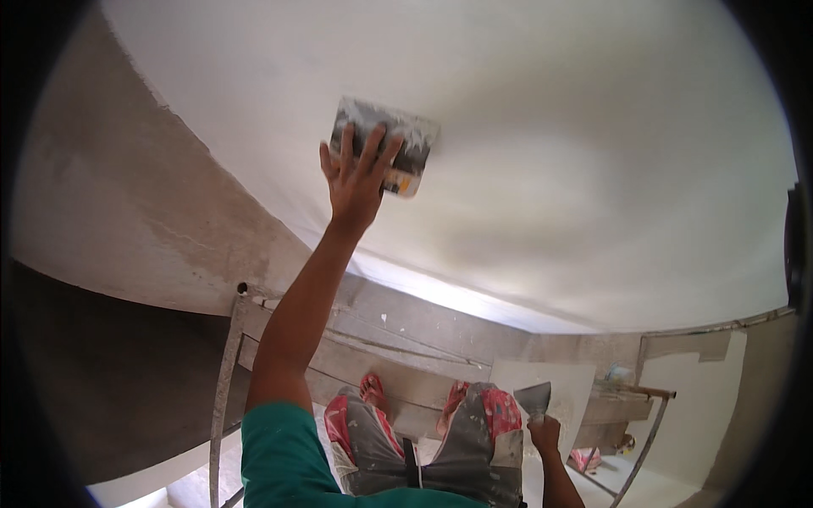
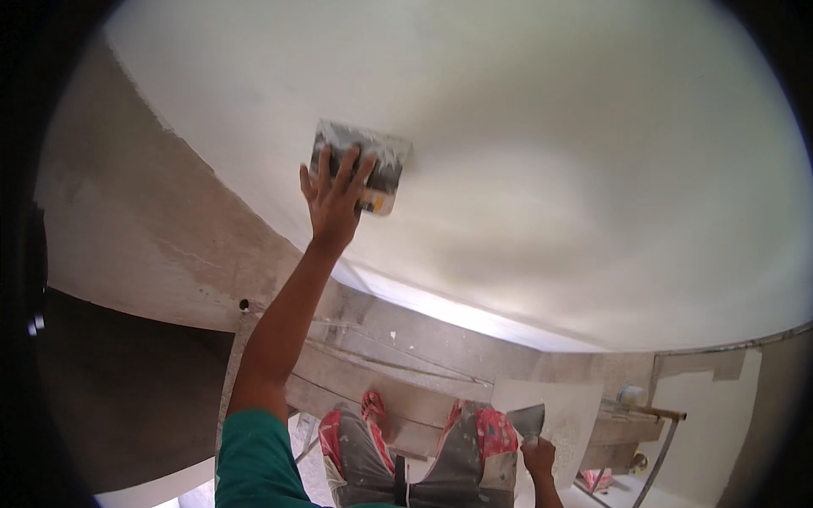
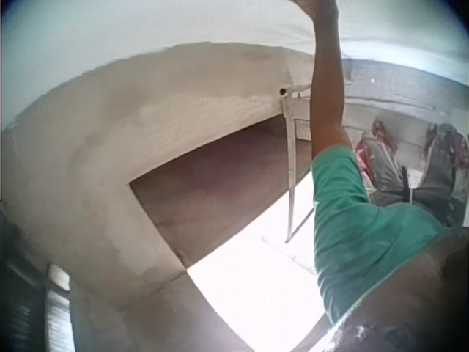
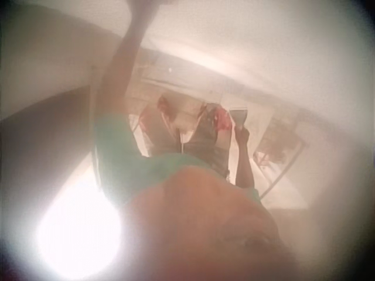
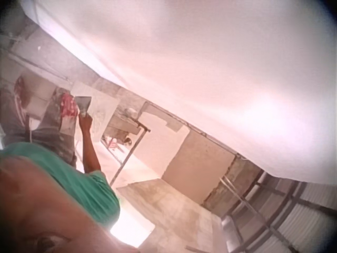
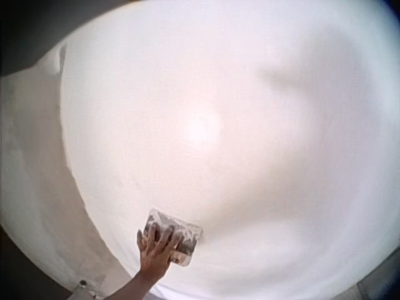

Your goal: The person applies white plaster to a ceiling using a trowel and a smaller scraper. They repeatedly scoop plaster from a board and spread it across the ceiling surface.

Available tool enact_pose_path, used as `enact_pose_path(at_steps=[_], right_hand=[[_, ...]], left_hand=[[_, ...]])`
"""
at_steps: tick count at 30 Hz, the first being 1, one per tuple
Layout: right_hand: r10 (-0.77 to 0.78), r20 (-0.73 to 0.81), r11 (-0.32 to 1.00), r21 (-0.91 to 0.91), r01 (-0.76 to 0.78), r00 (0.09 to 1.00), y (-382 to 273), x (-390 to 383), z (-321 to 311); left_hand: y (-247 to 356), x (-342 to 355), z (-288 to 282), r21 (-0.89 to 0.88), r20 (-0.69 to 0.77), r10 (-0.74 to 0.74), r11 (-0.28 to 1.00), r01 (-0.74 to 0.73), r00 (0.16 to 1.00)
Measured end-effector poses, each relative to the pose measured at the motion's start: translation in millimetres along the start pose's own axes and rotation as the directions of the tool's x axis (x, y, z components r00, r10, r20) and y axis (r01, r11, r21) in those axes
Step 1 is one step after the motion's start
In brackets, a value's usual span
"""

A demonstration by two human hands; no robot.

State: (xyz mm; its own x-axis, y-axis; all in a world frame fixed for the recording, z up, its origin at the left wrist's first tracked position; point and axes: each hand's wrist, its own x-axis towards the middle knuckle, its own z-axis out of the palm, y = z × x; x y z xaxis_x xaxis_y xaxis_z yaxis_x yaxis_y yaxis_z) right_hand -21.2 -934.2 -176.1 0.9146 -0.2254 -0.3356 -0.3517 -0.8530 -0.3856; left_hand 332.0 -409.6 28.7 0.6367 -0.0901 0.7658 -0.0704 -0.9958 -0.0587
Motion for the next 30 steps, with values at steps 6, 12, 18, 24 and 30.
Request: enact_pose_path(at_steps=[6, 12, 18, 24, 30], right_hand=[[-0.007, 0.002, 0.993, 0.115, 0.007, 1.0, -11, -4, 0], [-0.057, -0.014, 0.994, 0.093, 0.058, 0.998, -30, 4, -4], [-0.067, -0.005, 0.996, 0.056, 0.068, 0.998, -36, 1, -8], [-0.004, 0.005, 0.999, 0.039, 0.004, 1.0, -9, -5, 8], [-0.004, 0.02, 0.998, 0.055, 0.003, 1.0, -7, 5, 7]], left_hand=[[-38, 80, -100, -0.005, -0.217, -0.077, 0.997, 0.078, 0.973], [-53, 257, -202, 0.107, -0.538, 0.042, 0.994, 0.018, 0.842], [-32, 277, -199, -0.036, -0.424, 0.012, 0.999, -0.03, 0.906], [21, 179, -113, 0.025, -0.323, 0.055, 0.998, -0.05, 0.945], [35, 22, 16, -0.108, -0.141, -0.025, 0.994, 0.01, 0.99]])
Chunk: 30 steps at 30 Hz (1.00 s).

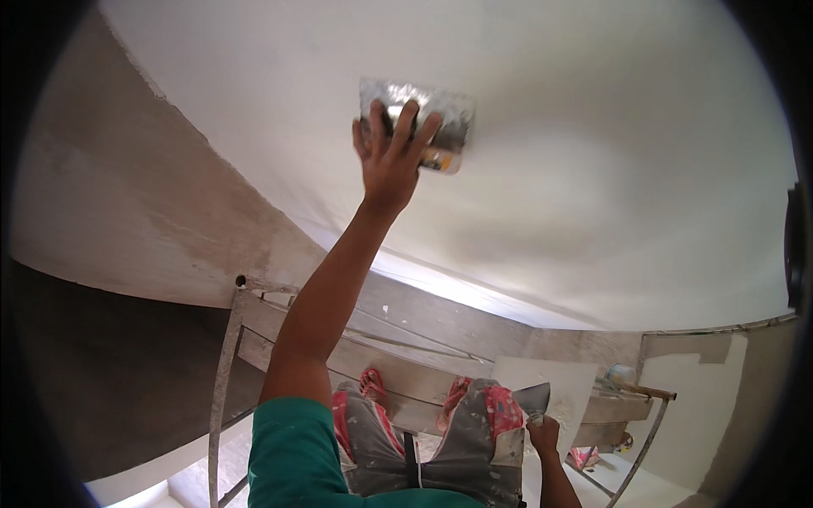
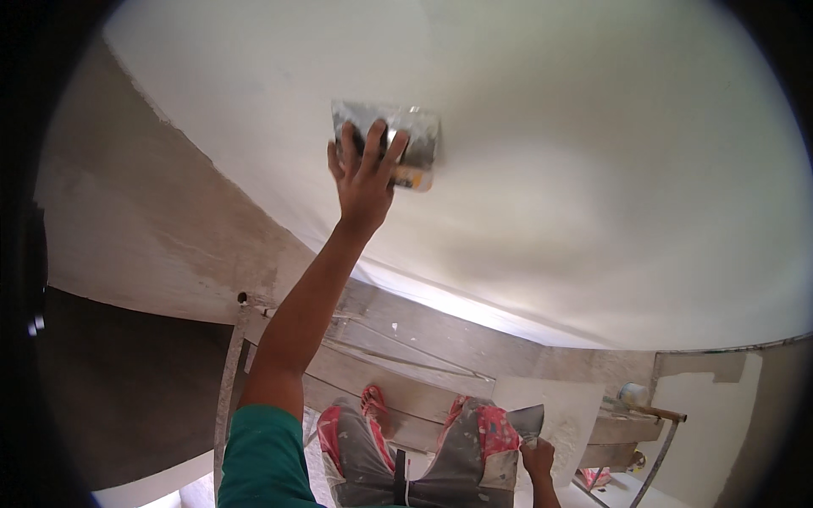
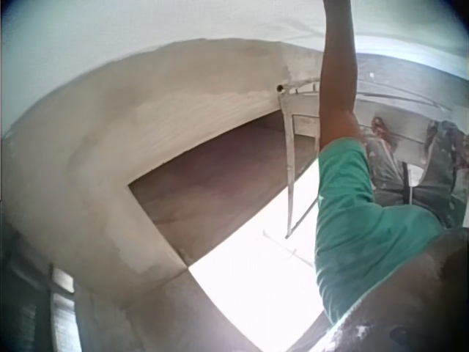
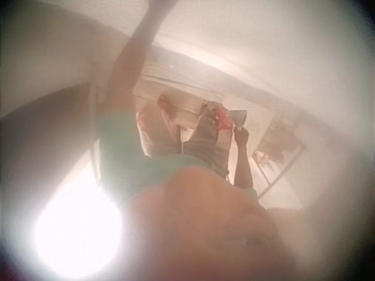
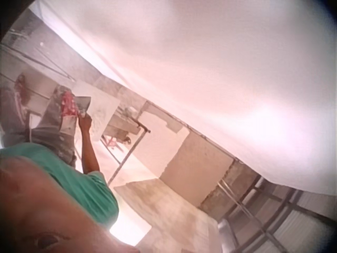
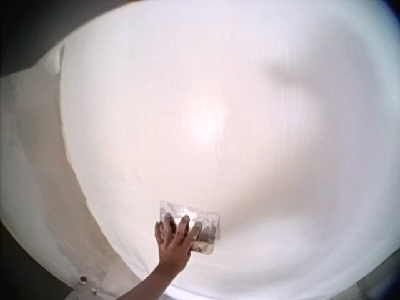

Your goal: The person applies white plaster to a ceiling using a trowel and a smaller scraper. They repeatedly scoop plaster from a board and spread it across the ceiling surface.

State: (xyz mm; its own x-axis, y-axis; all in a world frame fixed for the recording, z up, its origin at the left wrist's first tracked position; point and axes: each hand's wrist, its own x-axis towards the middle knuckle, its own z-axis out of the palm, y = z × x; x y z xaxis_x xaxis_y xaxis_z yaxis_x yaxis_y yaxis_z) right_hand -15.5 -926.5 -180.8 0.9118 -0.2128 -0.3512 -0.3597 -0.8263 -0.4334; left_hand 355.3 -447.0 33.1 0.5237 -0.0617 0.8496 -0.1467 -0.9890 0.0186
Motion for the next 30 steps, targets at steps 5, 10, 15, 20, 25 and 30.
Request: enact_pose_path(at_steps=[5, 10, 15, 20, 25, 30], right_hand=[[0.058, 0.0, 0.993, -0.107, -0.057, 0.998, 36, -7, 13], [0.021, -0.018, 0.997, 0.072, -0.02, 1.0, 16, -15, 2], [-0.031, -0.03, 0.995, 0.095, 0.033, 0.999, -9, -7, -19], [-0.021, 0.0, 0.999, 0.044, 0.021, 1.0, -21, -6, -32], [-0.013, -0.039, 0.999, -0.041, 0.012, 0.999, 9, -10, -22], [0.06, 0.025, 0.998, 0.033, -0.061, 0.998, -21, -11, -31]], left_hand=[[-32, -39, -35, 0.057, 0.184, -0.065, 0.997, 0.055, 0.981], [-95, 97, -114, -0.009, -0.159, -0.089, 0.996, 0.088, 0.983], [-146, 246, -173, 0.113, -0.448, 0.188, 0.982, -0.153, 0.874], [-190, 293, -176, 0.039, -0.442, 0.242, 0.967, -0.251, 0.864], [-150, 249, -147, 0.032, -0.349, 0.121, 0.993, -0.117, 0.929], [-114, 123, -71, -0.016, -0.222, -0.088, 0.996, 0.087, 0.971]])
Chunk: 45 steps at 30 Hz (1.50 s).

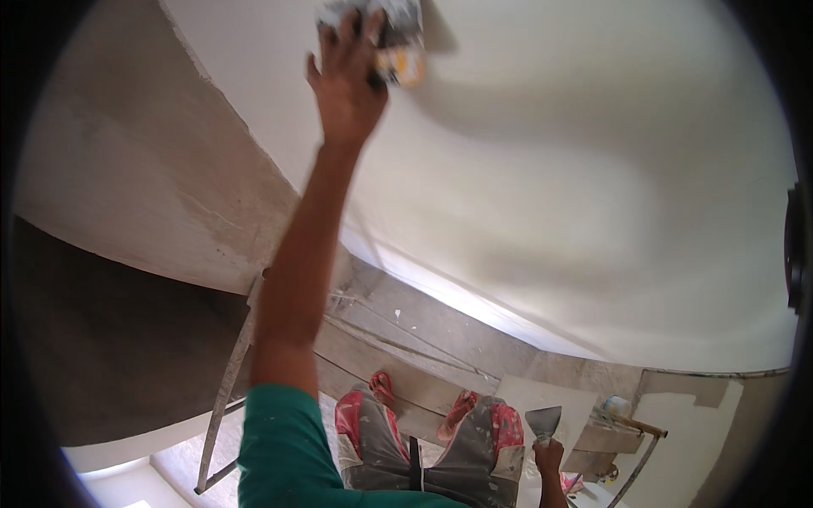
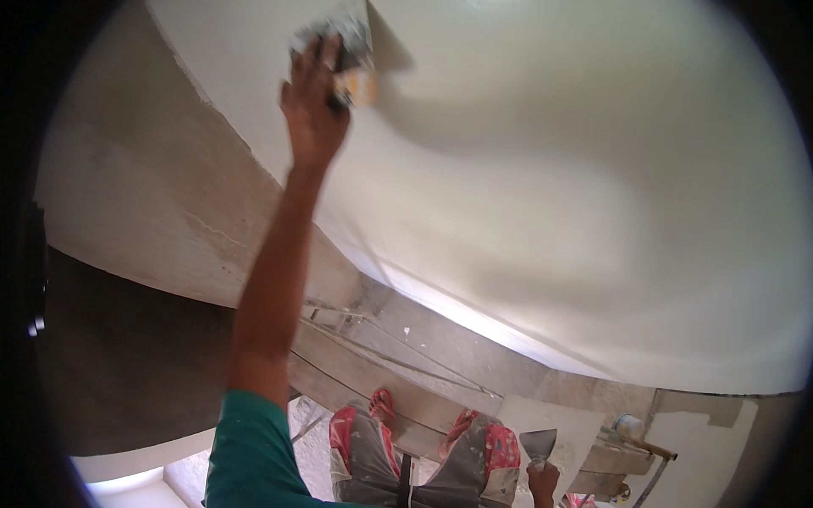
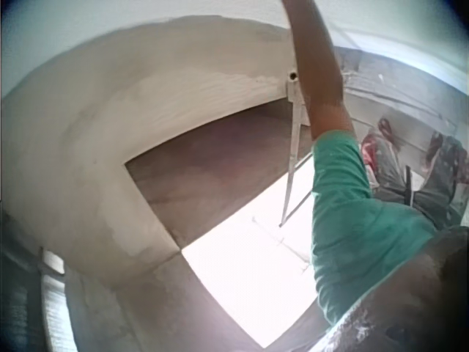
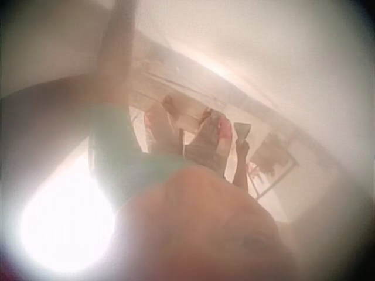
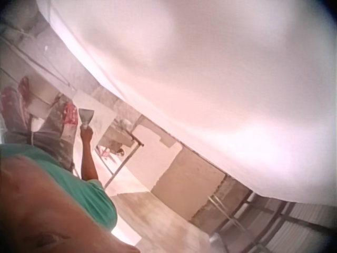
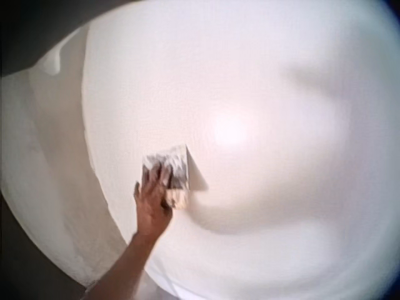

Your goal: The person applies white plaster to a ceiling using a trowel and a smaller scraper. They repeatedly scoop plaster from a board and spread it across the ceiling surface.

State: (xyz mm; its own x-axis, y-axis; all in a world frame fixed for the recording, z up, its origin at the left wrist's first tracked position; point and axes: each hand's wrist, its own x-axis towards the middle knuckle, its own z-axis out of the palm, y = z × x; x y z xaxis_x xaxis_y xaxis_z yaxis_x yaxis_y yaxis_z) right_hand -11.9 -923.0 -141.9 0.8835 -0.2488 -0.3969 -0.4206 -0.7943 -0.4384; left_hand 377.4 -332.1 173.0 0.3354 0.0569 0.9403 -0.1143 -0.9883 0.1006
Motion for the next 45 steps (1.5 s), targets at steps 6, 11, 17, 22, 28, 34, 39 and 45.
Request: enact_pose_path(at_steps=[6, 11, 17, 22, 28, 34, 39, 45], right_hand=[[0.008, -0.017, 1.0, -0.01, -0.008, 1.0, 35, 10, 18], [-0.01, -0.012, 1.0, 0.0, 0.01, 1.0, 34, 3, 24], [-0.084, 0.012, 0.996, -0.022, 0.084, 0.996, -5, 3, 0], [-0.089, 0.019, 0.996, 0.007, 0.089, 0.996, 9, 9, 7], [-0.06, 0.042, 0.998, -0.019, 0.06, 0.997, 30, 8, 16], [-0.01, 0.038, 1.0, 0.023, 0.01, 0.999, 34, 17, 24], [-0.172, -0.065, 0.983, -0.079, 0.167, 0.983, -4, 14, -4], [-0.315, 0.035, 0.948, 0.069, 0.312, 0.949, -163, 17, -74]], left_hand=[[56, -175, 38, -0.065, 0.221, -0.157, 0.982, 0.175, 0.963], [45, -131, -18, -0.085, 0.189, -0.114, 0.988, 0.132, 0.975], [-9, 113, -73, 0.062, -0.223, 0.221, 0.975, -0.213, 0.949], [5, 175, -75, 0.081, -0.228, 0.269, 0.963, -0.257, 0.936], [2, 97, -16, 0.179, -0.002, 0.125, 0.976, -0.122, 0.992], [73, -82, 15, 0.0, 0.125, 0.024, 1.0, -0.024, 0.992], [98, -170, -2, -0.091, 0.432, -0.127, 0.979, 0.183, 0.893], [143, -176, -96, -0.615, 0.742, -0.61, -0.455, 0.644, 0.278]])
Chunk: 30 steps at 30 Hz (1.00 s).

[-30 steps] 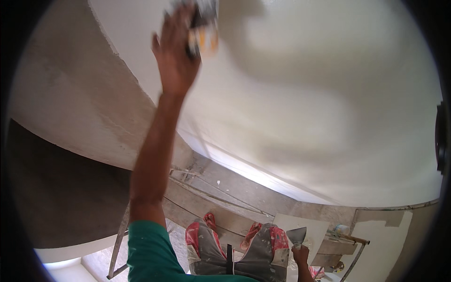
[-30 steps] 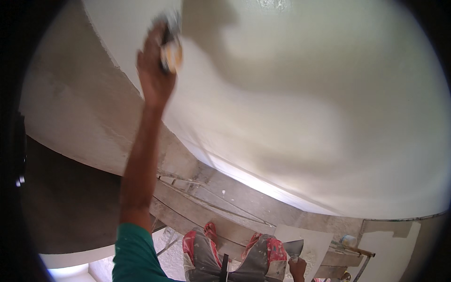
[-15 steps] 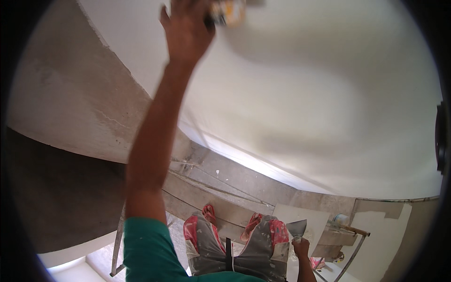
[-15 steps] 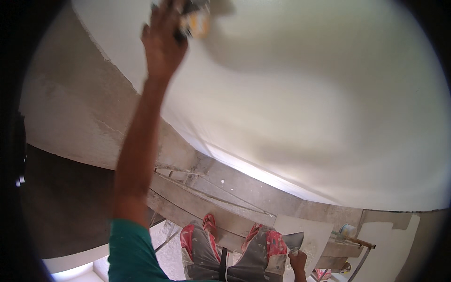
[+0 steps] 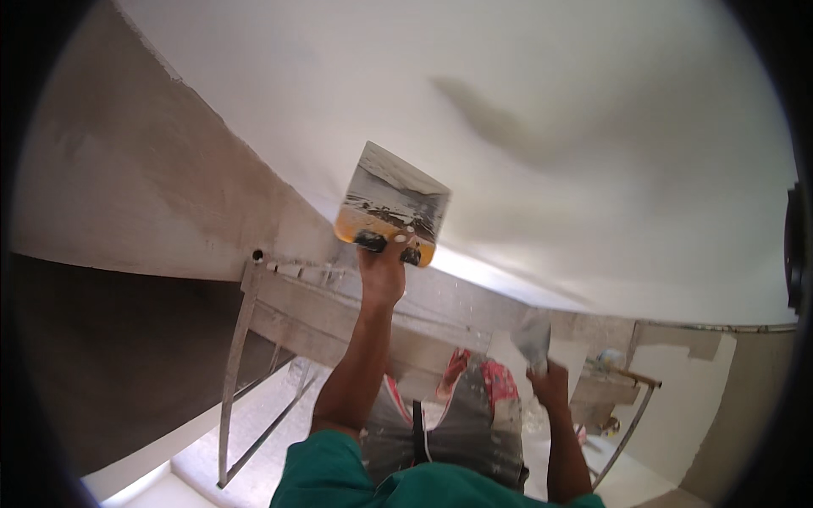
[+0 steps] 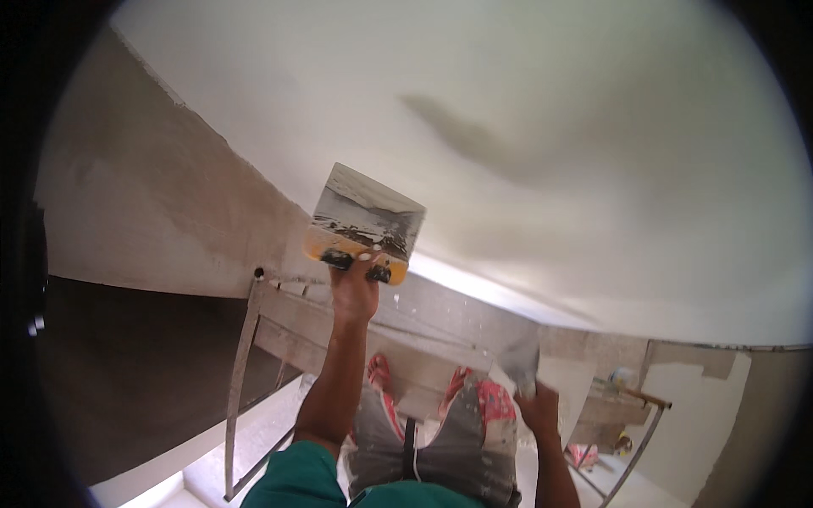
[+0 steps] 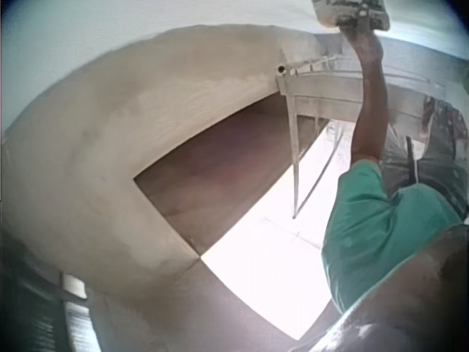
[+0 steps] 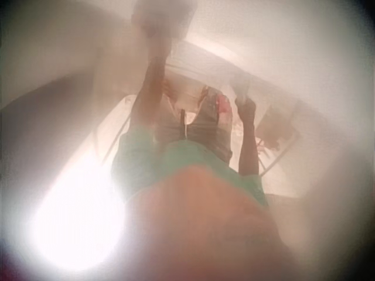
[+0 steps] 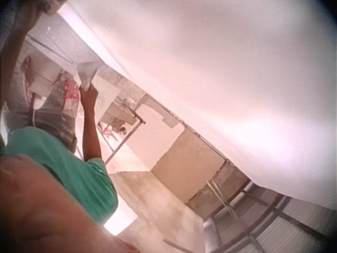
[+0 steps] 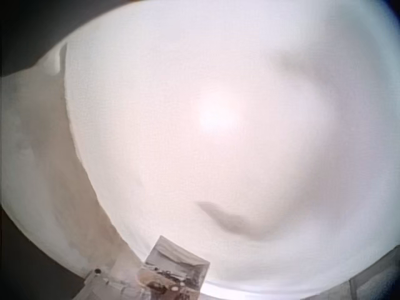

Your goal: The person applies white plaster to a ceiling using a trowel and a smaller scraper. They repeatedly scoop plaster from a board and spread it across the ceiling surface.

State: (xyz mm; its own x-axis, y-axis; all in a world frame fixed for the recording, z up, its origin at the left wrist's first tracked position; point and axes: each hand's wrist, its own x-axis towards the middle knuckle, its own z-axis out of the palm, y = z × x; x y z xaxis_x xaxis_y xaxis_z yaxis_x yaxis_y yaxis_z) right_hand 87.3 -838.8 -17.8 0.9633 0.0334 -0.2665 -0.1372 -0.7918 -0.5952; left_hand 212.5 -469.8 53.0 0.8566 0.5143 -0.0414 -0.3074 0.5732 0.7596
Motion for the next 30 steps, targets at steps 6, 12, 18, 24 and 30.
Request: enact_pose_path(at_steps=[6, 12, 18, 24, 30], right_hand=[[-0.186, 0.2, 0.98, 0.111, 0.167, 0.962, -197, 51, -68], [-0.199, 0.261, 0.977, 0.126, 0.171, 0.945, -237, 65, -90], [-0.234, 0.294, 0.972, 0.096, 0.215, 0.927, -249, 79, -102], [-0.304, 0.249, 0.944, 0.209, 0.256, 0.919, -234, 75, -95], [-0.106, 0.206, 0.972, 0.227, 0.058, 0.973, -166, 62, -62]], left_hand=[[37, -60, 10, -0.192, -0.133, -0.154, 0.973, 0.127, 0.979], [44, -85, -20, 0.574, 0.194, -0.039, 0.815, -0.081, 0.98], [86, -57, 32, 0.58, 0.647, 0.009, 0.644, -0.499, 0.763], [101, 53, -11, 0.67, 0.742, 0.051, -0.026, -0.742, 0.668], [256, 255, 126, 0.469, 0.745, 0.658, -0.407, -0.784, 0.104]])
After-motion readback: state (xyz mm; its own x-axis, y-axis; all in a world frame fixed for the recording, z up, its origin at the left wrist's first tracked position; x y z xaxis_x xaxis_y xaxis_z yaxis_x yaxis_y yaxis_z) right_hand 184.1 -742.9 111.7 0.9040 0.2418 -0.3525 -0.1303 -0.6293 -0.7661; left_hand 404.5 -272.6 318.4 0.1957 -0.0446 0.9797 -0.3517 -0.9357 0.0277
